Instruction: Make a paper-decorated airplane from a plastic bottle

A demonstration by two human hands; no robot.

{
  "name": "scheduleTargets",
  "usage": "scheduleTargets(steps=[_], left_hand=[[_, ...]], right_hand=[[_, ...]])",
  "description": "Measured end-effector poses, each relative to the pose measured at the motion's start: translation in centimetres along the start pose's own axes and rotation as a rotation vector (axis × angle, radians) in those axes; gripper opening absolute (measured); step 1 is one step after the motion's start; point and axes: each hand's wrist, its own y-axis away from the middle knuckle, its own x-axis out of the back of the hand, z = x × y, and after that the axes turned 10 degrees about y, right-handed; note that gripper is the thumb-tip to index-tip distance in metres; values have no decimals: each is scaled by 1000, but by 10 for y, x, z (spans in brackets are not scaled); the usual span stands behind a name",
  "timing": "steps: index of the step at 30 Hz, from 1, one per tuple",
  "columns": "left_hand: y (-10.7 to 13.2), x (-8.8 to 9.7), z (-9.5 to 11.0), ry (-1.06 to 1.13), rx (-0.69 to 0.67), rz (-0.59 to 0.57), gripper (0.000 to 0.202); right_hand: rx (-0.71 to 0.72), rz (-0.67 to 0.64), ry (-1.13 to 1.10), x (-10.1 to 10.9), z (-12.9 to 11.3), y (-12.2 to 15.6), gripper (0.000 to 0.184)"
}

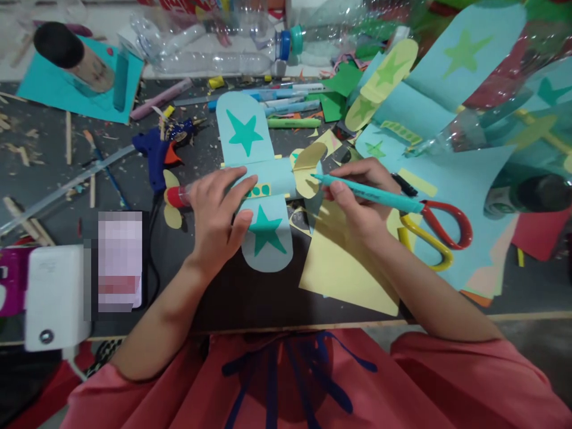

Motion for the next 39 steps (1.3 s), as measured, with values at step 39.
scheduleTargets(steps=[39], left_hand=[[-1,-7,-14,4,-174,107,45]], right_hand=[[129,177,21,-1,20,3,14]])
